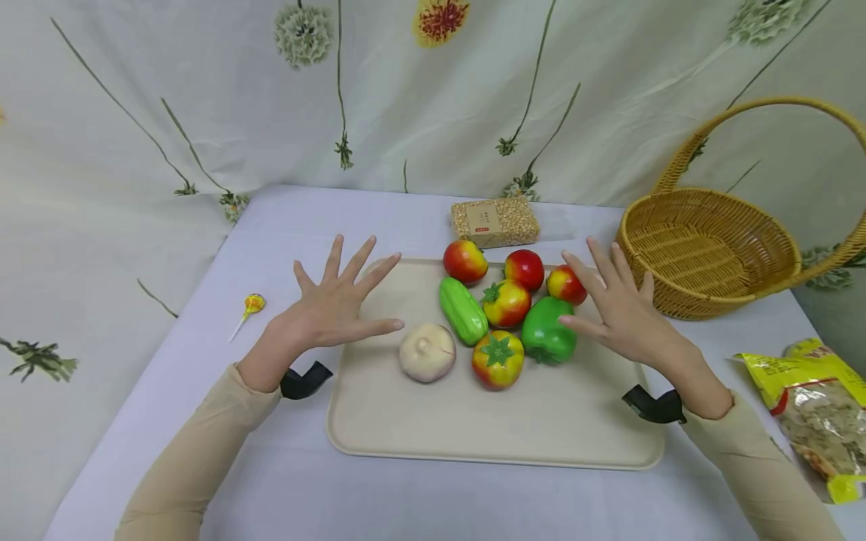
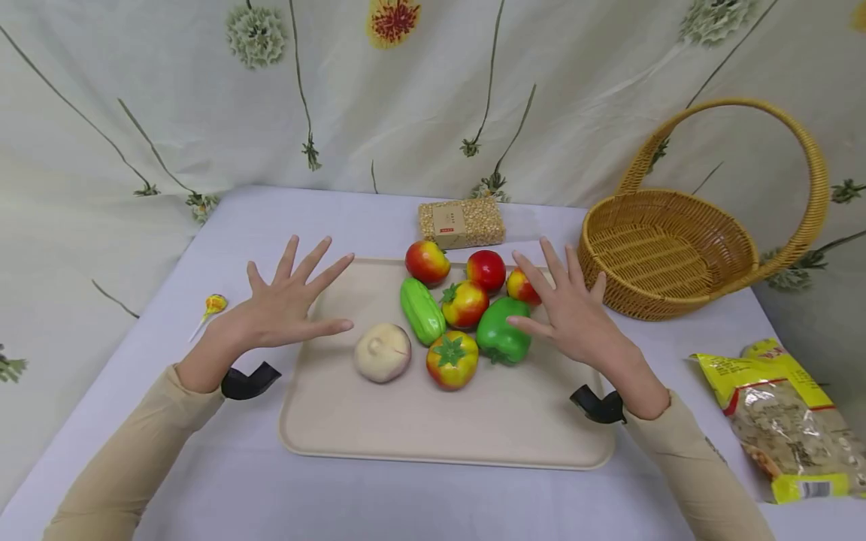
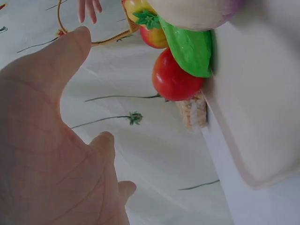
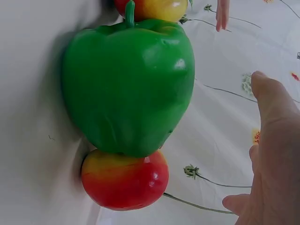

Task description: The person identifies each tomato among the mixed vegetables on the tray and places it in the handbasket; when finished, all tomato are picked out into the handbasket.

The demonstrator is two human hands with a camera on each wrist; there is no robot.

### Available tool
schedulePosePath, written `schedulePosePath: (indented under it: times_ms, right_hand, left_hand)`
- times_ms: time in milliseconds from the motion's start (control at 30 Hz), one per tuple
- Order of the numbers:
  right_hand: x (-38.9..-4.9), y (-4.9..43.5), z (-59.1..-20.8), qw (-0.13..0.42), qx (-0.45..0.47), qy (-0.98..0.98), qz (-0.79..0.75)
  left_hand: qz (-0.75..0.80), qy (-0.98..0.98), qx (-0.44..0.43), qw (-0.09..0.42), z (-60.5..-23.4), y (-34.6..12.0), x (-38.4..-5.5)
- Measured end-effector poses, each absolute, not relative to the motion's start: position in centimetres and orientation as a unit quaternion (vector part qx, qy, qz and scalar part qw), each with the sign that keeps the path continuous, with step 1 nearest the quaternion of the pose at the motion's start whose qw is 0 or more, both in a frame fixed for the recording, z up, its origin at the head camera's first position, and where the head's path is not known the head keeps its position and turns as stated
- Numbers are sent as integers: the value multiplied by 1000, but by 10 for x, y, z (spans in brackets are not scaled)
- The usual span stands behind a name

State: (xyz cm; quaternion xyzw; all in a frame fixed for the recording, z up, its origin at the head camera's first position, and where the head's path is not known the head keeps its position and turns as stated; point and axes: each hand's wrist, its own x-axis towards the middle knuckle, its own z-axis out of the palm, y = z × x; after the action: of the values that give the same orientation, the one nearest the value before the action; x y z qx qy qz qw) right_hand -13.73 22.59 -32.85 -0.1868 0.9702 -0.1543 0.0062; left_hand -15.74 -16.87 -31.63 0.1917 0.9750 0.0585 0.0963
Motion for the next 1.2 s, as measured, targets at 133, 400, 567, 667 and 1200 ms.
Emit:
schedulePosePath:
  times_ms: [133, 400, 567, 667, 1200]
  right_hand:
    - [-138, 227, -329, -30, -195, 968, -156]
    - [-140, 233, -334, -183, -215, 937, -206]
    - [-144, 239, -340, -235, -206, 911, -270]
    - [-147, 243, -344, -257, -202, 894, -306]
    - [-165, 262, -366, -192, -173, 868, -424]
  left_hand:
    - [62, 975, 196, 87, -315, -169, -156]
    - [71, 972, 224, 32, -321, -176, -153]
    - [112, 968, 223, -5, -330, -184, -152]
    - [143, 967, 211, -11, -334, -190, -152]
    - [234, 962, 125, 68, -362, -211, -165]
